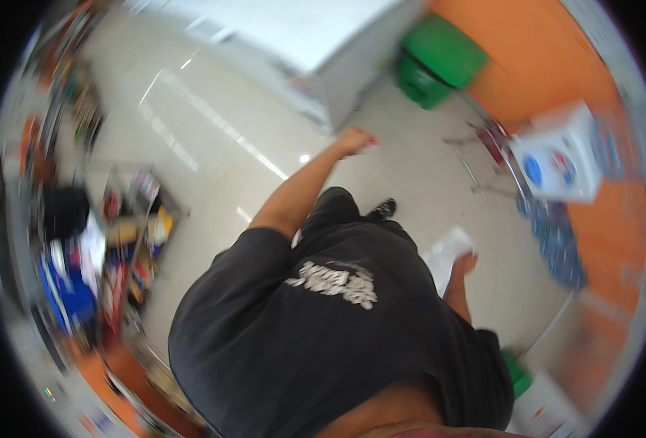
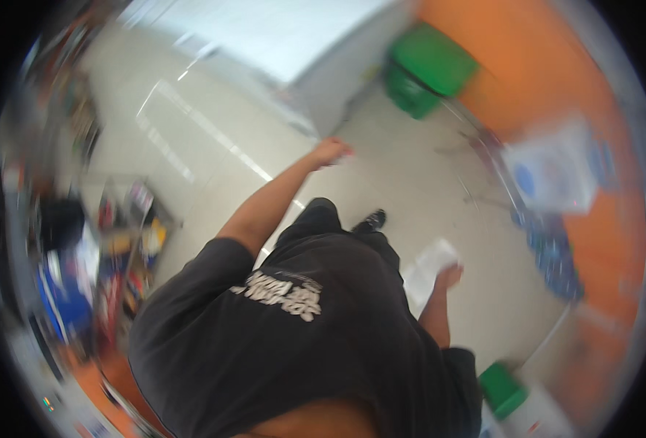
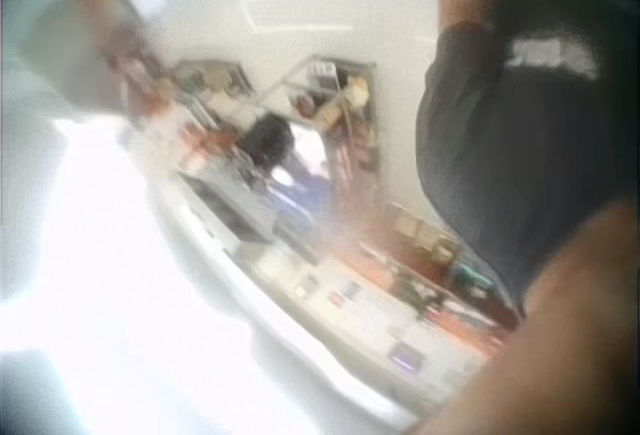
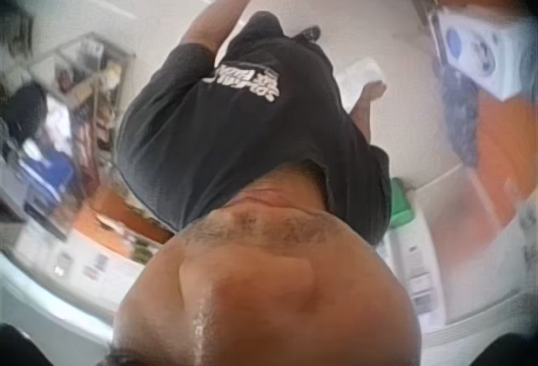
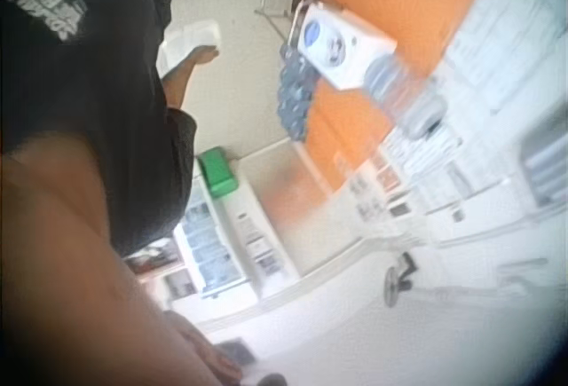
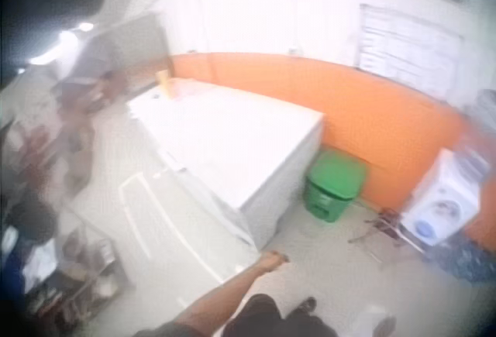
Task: The person assembles small paper boxes by folding flat sheets and tucking flaps into slots. They handle multiple boxes one at a time, folding edges and securing the structure by hand, then placing finished units on a nearby counter.
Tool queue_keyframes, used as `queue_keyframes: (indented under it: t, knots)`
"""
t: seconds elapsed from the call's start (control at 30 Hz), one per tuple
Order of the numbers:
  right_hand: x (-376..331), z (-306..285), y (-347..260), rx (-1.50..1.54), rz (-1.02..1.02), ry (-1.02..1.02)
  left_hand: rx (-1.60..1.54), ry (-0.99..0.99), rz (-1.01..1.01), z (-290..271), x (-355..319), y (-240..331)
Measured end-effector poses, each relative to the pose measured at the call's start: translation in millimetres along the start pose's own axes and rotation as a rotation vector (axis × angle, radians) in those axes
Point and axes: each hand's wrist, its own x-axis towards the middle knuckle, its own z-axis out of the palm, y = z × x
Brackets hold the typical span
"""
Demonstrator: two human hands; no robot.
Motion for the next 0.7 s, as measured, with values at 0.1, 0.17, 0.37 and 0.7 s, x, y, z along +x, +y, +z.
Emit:
queue_keyframes:
  t: [0.1,0.17,0.37,0.7]
  knots:
    - [62.2,-48.4,-169.1,0.190,0.128,-0.022,-0.176,0.102,-0.102,4.1,48.7,56.4]
    - [93.2,-63.7,-188.2,0.233,0.162,-0.014,-0.248,0.111,-0.117,23.8,109.9,80.3]
    - [111.6,-74.1,-185.2,0.198,0.334,-0.002,-0.432,0.057,-0.149,80.4,347.3,128.3]
    - [36.5,-87.0,-216.2,-0.257,0.827,-0.240,-0.815,0.093,-0.222,123.9,611.8,145.0]
